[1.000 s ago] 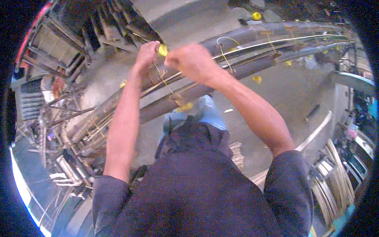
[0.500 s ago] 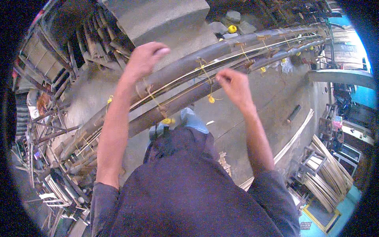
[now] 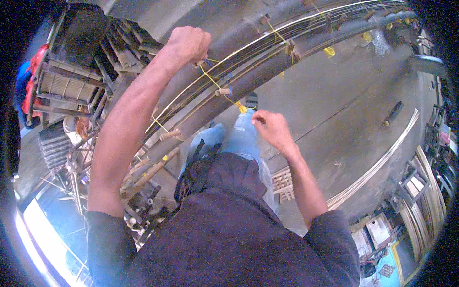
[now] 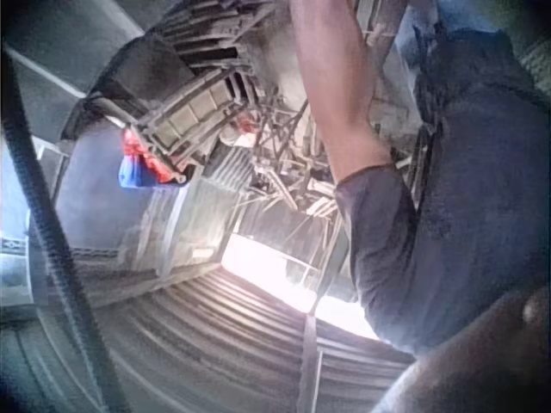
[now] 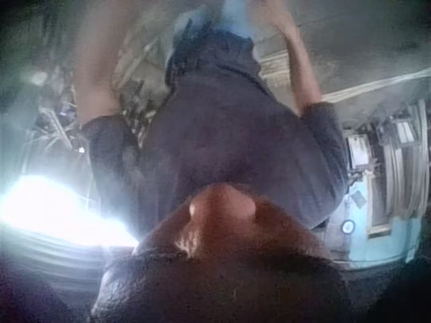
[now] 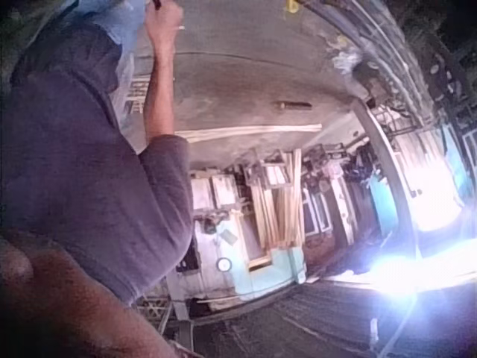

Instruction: The person repeatedly ties yellow rope around a series of long poles laid on a workbench. They pull the rope, wrap it around each pole, and secure it with knots, moving along the length of the poles.

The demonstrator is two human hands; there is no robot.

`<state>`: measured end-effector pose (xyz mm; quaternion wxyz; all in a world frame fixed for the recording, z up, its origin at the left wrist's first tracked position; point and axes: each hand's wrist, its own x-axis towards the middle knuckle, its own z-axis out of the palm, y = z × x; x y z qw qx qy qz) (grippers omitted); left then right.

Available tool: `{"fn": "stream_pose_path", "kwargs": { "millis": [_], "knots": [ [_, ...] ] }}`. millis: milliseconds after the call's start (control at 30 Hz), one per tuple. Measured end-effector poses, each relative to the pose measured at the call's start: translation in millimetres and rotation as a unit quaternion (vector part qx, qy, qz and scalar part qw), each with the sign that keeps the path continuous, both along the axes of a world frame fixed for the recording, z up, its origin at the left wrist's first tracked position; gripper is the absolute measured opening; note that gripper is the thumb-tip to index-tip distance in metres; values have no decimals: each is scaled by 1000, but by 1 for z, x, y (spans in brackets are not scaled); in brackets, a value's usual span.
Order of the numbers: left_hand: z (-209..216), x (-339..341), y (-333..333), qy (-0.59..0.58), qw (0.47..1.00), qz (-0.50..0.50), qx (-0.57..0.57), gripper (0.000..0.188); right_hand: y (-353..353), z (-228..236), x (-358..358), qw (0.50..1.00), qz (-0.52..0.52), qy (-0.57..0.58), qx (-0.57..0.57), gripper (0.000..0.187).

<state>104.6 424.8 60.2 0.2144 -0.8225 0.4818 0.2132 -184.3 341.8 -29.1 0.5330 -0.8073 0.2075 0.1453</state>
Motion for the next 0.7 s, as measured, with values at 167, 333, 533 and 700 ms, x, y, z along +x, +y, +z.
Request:
{"fn": "stream_pose_path", "kwargs": {
  "millis": [167, 333, 533, 700],
  "knots": [
    [-28, 27, 26, 294, 936, 160, -107, 30, -11, -6, -7, 999, -13, -13, -47, 15],
    [-51, 27, 67, 574, 551, 412, -443, 38, 15, -16, -27, 998, -1, 19, -60, 15],
    [-42, 57, 166, 335, 686, 388, -516, 39, 105, -12, -48, 976, 163, -4, -142, 22],
    [-28, 20, 366, 87, 809, 278, -511, 31, 297, 42, -14, 885, -33, 79, 458, 48]
  ]
}}
